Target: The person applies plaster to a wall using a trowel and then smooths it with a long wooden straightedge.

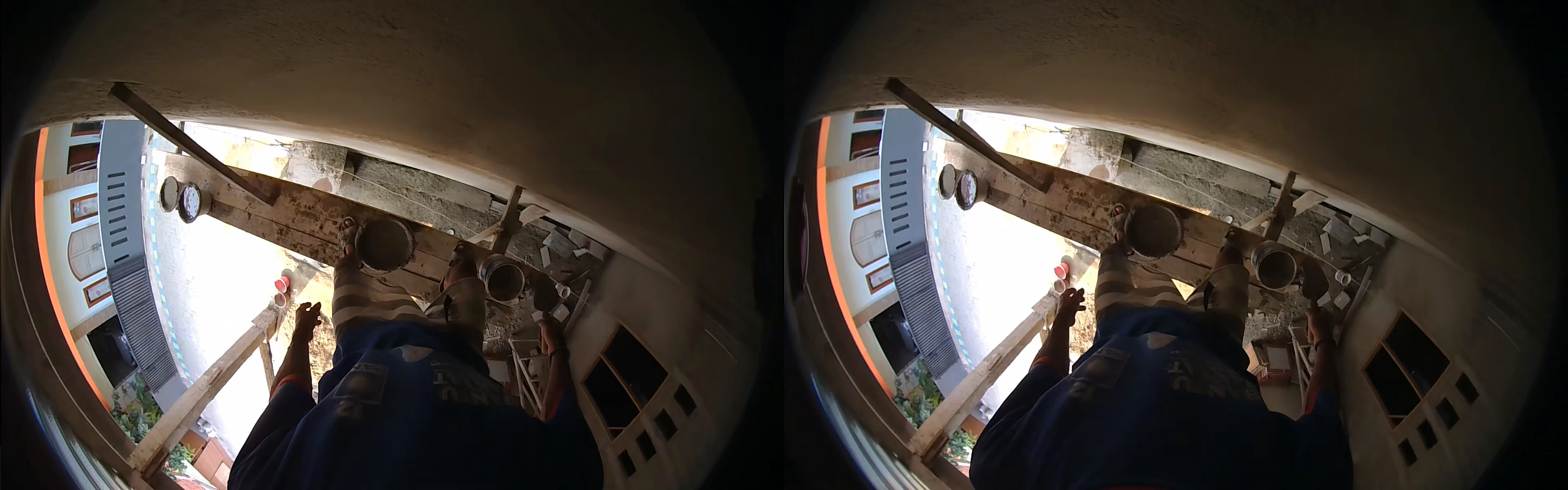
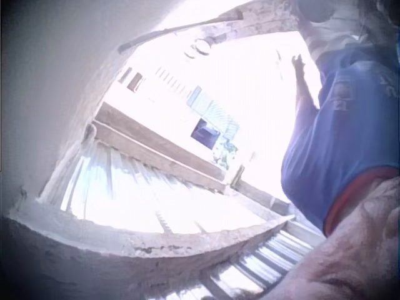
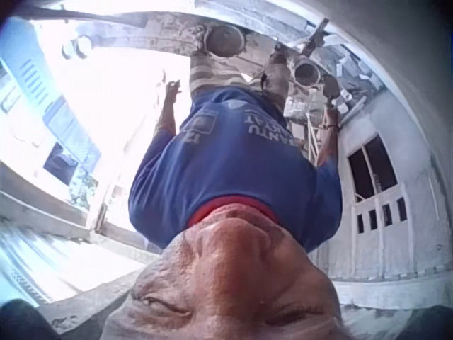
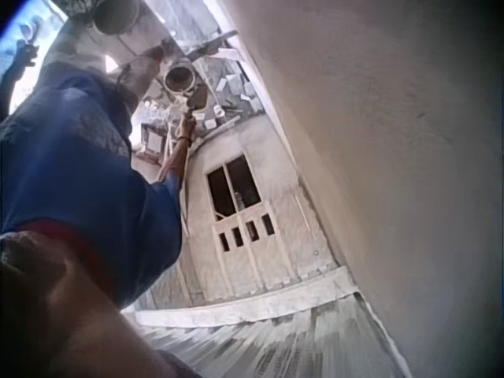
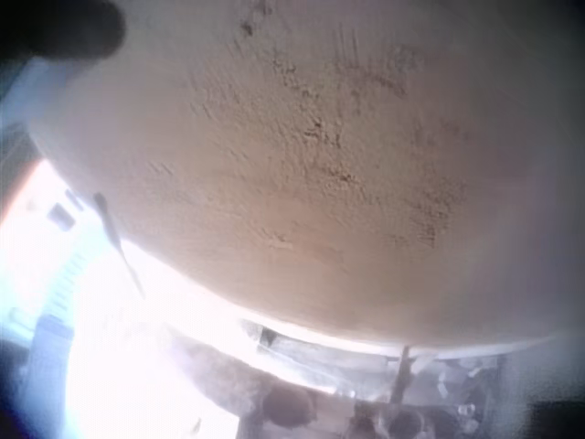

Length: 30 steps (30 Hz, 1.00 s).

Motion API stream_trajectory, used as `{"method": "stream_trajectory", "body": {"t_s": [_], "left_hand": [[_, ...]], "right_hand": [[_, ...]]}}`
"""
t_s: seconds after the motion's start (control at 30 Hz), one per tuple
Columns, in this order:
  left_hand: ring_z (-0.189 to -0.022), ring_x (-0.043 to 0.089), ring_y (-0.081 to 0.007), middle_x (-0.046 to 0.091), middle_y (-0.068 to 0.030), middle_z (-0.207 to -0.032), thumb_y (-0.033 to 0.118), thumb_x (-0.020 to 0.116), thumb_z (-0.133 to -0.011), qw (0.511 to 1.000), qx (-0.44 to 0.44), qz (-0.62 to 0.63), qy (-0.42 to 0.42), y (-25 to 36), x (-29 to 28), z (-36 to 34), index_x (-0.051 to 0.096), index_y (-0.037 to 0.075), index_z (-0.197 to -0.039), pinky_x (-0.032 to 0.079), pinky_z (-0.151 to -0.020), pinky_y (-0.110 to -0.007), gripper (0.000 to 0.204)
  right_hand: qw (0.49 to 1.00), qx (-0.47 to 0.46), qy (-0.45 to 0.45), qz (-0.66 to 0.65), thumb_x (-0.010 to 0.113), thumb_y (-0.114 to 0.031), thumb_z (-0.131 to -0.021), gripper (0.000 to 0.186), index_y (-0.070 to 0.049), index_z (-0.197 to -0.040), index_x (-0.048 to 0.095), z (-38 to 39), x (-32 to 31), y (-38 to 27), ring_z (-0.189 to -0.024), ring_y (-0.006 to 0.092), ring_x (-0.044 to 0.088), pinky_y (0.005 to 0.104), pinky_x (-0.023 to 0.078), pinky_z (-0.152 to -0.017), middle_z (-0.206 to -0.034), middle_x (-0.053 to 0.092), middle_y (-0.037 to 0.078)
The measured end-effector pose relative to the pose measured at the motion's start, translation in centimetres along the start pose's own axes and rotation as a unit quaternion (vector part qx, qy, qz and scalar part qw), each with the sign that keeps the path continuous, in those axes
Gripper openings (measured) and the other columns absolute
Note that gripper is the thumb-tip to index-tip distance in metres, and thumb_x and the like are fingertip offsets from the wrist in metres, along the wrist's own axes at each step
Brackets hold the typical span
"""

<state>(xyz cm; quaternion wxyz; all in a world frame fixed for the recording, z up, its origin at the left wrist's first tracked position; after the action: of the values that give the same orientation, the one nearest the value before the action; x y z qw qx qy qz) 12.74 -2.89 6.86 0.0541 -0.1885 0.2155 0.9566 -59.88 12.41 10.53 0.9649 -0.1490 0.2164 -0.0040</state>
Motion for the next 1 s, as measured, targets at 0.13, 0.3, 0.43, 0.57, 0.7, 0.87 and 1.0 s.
{"method": "stream_trajectory", "body": {"t_s": [0.13,0.3,0.43,0.57,0.7,0.87,1.0], "left_hand": [[-0.068,0.058,-0.0155,0.061,-0.0102,-0.083,0.027,0.071,-0.079,0.998,0.037,0.023,0.033,3.6,1.3,0.9,0.043,-0.005,-0.124,0.048,-0.051,-0.028,0.062],[-0.069,0.057,-0.0155,0.06,-0.0108,-0.087,0.022,0.07,-0.081,0.989,0.039,0.119,0.078,0.8,0.8,4.4,0.04,-0.005,-0.124,0.047,-0.051,-0.027,0.059],[-0.071,0.057,-0.0179,0.058,-0.0126,-0.087,0.028,0.069,-0.082,0.988,-0.013,0.095,0.118,-1.6,2.4,9.2,0.04,-0.007,-0.126,0.049,-0.051,-0.029,0.063],[-0.072,0.058,-0.0175,0.058,-0.0121,-0.086,0.028,0.069,-0.081,0.983,-0.029,0.128,0.13,-3.1,4.2,10.6,0.041,-0.006,-0.126,0.05,-0.053,-0.029,0.063],[-0.08,0.061,-0.0213,0.06,-0.0163,-0.097,0.031,0.069,-0.081,0.976,0.036,0.17,0.128,-3.8,6.4,10.0,0.043,-0.004,-0.127,0.051,-0.06,-0.032,0.064],[-0.078,0.063,-0.019,0.062,-0.0123,-0.095,0.02,0.063,-0.085,0.982,0.06,0.173,0.036,0.6,13.6,10.6,0.041,-0.002,-0.129,0.051,-0.071,-0.03,0.054],[-0.081,0.063,-0.0195,0.063,-0.0144,-0.098,0.021,0.064,-0.084,0.973,0.026,0.229,-0.007,-0.5,20.9,8.4,0.044,-0.002,-0.128,0.051,-0.074,-0.03,0.053]], "right_hand": [[0.998,-0.057,-0.014,0.02,0.055,-0.027,-0.085,0.021,-0.006,-0.086,0.055,-4.6,-2.5,-0.3,-0.043,0.012,0.044,0.0301,0.034,-0.043,-0.052,0.04,0.001],[0.992,-0.078,-0.086,0.043,0.062,-0.033,-0.081,0.043,-0.002,-0.11,0.053,-5.0,-4.2,-7.9,-0.05,0.0169,0.053,0.0328,0.041,-0.047,-0.058,0.049,0.004],[0.948,-0.182,-0.158,0.206,0.06,-0.033,-0.082,0.045,-0.006,-0.117,0.049,-7.6,-5.7,-11.4,-0.074,0.0281,0.06,0.0405,0.047,-0.063,-0.077,0.056,0.012],[0.764,-0.456,-0.077,0.451,0.061,-0.026,-0.078,0.04,-0.009,-0.113,0.049,-6.6,-4.4,-13.5,-0.089,0.037,0.058,0.0449,0.047,-0.071,-0.092,0.057,0.019],[0.854,-0.344,-0.156,0.358,0.06,-0.019,-0.076,0.041,-0.004,-0.112,0.049,-4.0,-1.0,-16.1,-0.1,0.0437,0.054,0.0498,0.045,-0.081,-0.104,0.057,0.025],[0.771,-0.415,-0.211,0.435,0.061,-0.024,-0.076,0.049,0.002,-0.116,0.048,-3.8,9.3,-17.2,-0.101,0.042,0.055,0.0476,0.047,-0.081,-0.103,0.058,0.027],[0.68,-0.434,-0.236,0.541,0.058,-0.023,-0.077,0.042,0.001,-0.111,0.05,-4.9,22.1,-19.5,-0.095,0.0404,0.059,0.0483,0.048,-0.078,-0.097,0.06,0.025]]}}
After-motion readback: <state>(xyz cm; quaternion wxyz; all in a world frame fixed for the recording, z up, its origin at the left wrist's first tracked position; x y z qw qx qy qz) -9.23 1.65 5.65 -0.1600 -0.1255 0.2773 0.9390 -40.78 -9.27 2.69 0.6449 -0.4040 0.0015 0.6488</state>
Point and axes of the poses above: each hand's wrist, its own z-axis away from the middle knuckle, its own x-axis out of the palm, y = z × x, the point moved 4 cm from there along -z, towards the middle knuckle
